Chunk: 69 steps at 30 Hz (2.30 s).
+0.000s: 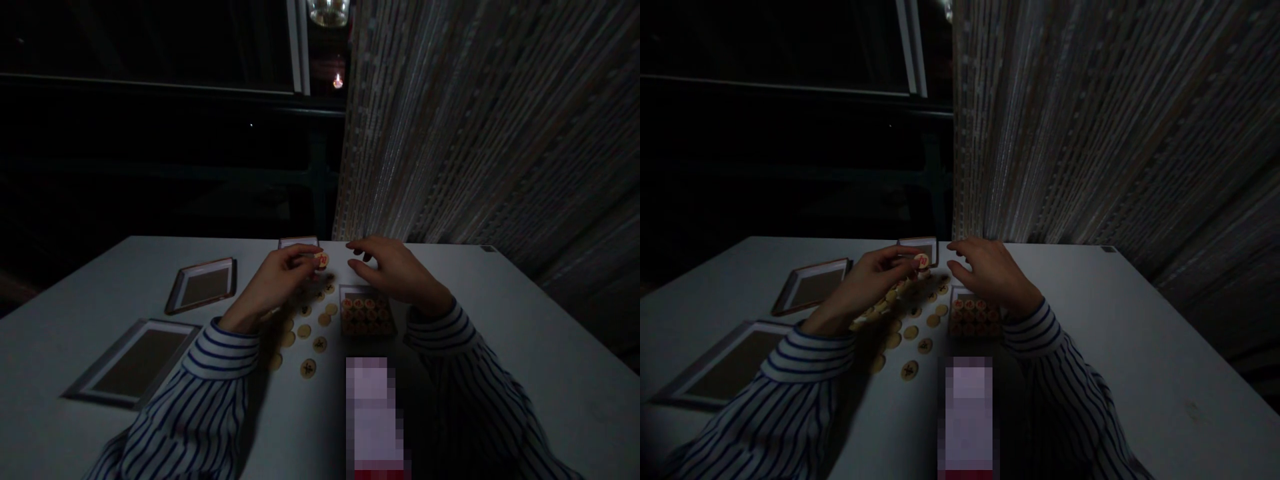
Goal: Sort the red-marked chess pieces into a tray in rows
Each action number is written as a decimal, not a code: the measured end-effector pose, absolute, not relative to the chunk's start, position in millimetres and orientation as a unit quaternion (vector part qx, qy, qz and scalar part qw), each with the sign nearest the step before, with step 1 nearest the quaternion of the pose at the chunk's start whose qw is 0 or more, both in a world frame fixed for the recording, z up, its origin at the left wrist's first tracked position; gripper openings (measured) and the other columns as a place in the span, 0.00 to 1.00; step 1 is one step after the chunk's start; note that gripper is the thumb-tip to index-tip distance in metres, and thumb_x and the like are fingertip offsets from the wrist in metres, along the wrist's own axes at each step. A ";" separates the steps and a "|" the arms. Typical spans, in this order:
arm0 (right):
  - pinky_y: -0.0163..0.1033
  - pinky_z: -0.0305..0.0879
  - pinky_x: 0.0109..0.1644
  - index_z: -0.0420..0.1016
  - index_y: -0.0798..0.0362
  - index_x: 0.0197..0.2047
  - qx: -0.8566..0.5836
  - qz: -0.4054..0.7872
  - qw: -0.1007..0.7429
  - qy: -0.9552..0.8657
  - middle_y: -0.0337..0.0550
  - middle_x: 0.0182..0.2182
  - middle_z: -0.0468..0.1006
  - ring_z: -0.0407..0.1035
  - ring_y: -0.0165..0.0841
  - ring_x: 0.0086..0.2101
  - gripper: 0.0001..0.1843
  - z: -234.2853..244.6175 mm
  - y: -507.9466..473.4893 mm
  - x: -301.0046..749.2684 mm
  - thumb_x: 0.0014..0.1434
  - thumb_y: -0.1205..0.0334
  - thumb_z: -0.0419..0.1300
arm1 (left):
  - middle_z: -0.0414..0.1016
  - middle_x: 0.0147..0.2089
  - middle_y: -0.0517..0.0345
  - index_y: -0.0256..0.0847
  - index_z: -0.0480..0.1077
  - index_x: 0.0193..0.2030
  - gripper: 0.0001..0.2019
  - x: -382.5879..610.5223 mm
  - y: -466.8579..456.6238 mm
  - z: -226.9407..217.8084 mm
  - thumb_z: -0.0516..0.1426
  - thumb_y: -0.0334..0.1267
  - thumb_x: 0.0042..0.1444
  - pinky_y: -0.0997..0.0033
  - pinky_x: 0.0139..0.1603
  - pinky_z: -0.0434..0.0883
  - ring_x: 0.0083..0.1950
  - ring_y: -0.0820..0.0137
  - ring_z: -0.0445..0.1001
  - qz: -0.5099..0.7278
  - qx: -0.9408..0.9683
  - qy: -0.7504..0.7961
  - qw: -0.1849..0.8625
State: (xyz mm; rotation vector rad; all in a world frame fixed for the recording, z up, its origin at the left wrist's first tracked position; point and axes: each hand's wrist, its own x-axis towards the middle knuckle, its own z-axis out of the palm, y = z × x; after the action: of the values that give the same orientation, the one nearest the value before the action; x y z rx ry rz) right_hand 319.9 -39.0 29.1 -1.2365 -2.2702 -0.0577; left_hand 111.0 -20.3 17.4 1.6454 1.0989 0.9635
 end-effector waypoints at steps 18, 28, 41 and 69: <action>0.40 0.60 0.44 0.69 0.56 0.50 -0.476 -0.045 0.224 -0.849 0.47 0.41 0.75 0.69 0.34 0.38 0.17 19.5 -30.6 318.4 0.58 0.62 0.53 | 0.76 0.38 0.53 0.34 0.73 0.40 0.18 151.7 -3.6 -2.2 0.62 0.42 0.42 0.69 0.42 0.68 0.38 0.69 0.72 0.456 0.598 0.447 0.484; 0.39 0.59 0.44 0.70 0.54 0.49 -0.479 -0.029 0.203 -0.853 0.46 0.42 0.75 0.68 0.34 0.41 0.16 8.1 -22.7 314.6 0.59 0.59 0.53 | 0.77 0.38 0.52 0.36 0.74 0.41 0.16 150.3 5.1 -16.1 0.60 0.41 0.45 0.69 0.42 0.68 0.39 0.68 0.73 0.418 0.605 0.441 0.514; 0.39 0.59 0.45 0.71 0.56 0.46 -0.495 -0.044 0.168 -0.852 0.48 0.41 0.76 0.68 0.36 0.42 0.16 2.7 -20.3 313.0 0.58 0.57 0.54 | 0.77 0.33 0.54 0.34 0.74 0.37 0.14 153.3 8.3 -26.1 0.60 0.41 0.44 0.72 0.36 0.67 0.34 0.71 0.72 0.409 0.607 0.444 0.517; 0.39 0.61 0.37 0.72 0.54 0.43 -0.545 -0.020 -0.087 -0.834 0.52 0.39 0.76 0.70 0.39 0.39 0.17 -27.4 -9.7 314.4 0.59 0.57 0.47 | 0.77 0.39 0.48 0.35 0.74 0.38 0.13 149.3 10.1 -39.3 0.49 0.32 0.54 0.72 0.43 0.66 0.42 0.67 0.73 0.142 0.831 0.498 0.203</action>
State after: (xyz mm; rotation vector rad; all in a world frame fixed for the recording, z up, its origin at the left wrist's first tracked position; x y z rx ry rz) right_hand 314.4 -9.7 -27.4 -1.8141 -2.7754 -0.0673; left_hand 149.3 10.1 -39.3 2.3195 1.3898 0.3962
